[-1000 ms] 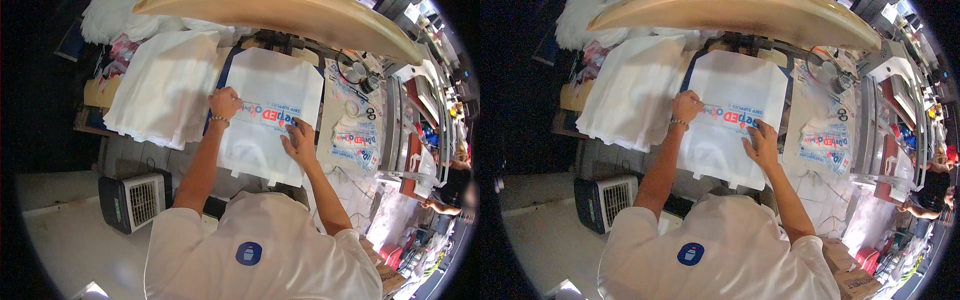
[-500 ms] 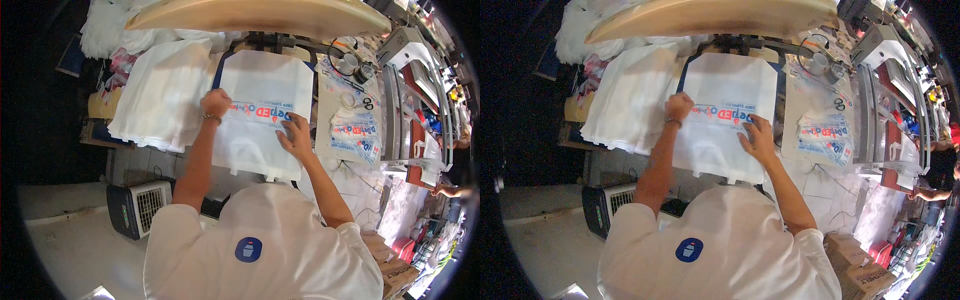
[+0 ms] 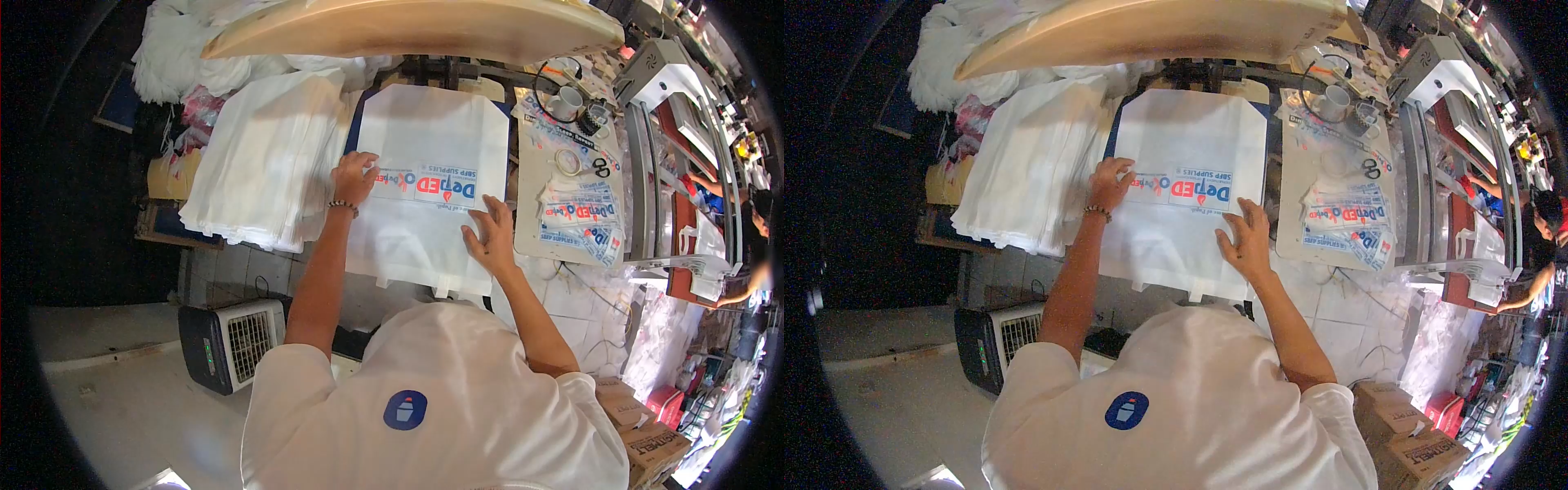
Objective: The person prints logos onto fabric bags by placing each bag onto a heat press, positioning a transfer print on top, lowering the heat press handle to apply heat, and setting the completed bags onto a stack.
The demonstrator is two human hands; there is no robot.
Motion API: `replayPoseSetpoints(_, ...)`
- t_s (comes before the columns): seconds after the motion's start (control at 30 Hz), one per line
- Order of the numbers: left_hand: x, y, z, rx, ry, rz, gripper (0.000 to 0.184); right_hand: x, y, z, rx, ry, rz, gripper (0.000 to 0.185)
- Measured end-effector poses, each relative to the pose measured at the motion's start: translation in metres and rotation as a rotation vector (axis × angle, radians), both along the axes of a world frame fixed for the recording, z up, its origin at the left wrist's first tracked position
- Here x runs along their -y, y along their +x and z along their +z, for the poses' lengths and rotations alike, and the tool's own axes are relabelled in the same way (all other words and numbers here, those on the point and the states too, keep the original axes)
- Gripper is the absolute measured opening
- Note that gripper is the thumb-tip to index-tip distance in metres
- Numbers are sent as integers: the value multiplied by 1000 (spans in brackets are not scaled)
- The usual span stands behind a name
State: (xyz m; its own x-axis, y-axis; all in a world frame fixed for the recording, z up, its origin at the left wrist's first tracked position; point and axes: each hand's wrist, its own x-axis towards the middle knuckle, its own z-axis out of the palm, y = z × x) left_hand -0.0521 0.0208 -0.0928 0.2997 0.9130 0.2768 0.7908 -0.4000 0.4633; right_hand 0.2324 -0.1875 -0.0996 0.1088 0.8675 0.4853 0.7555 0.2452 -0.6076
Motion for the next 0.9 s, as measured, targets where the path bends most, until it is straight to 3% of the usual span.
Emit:
replayPoseSetpoints(0.1, -3, 2, -7, 75, 109, -67, 15, 0, 0, -4, 1, 15, -13, 35)
replayPoseSetpoints(0.17, 1, 5, -8, 61, 343, -151, 6, 1, 0, -4, 1, 29, -16, 35)
replayPoseSetpoints(0.47, 45, 17, -8, 135, 444, -129, 4, 0, -1, -1, 17, -1, -25, 35)
replayPoseSetpoints(0.7, 35, 15, -12, 177, 470, -81, 11, 0, -2, -2, -17, -9, -21, 35)
replayPoseSetpoints(0.77, 29, 15, -4, 460, -4, 154, 18, 1, -2, -3, -12, -13, -24, 35)
replayPoseSetpoints(0.9, 13, 14, -4, 242, 160, 103, 20, 2, -1, -5, 12, -41, -24, 35)
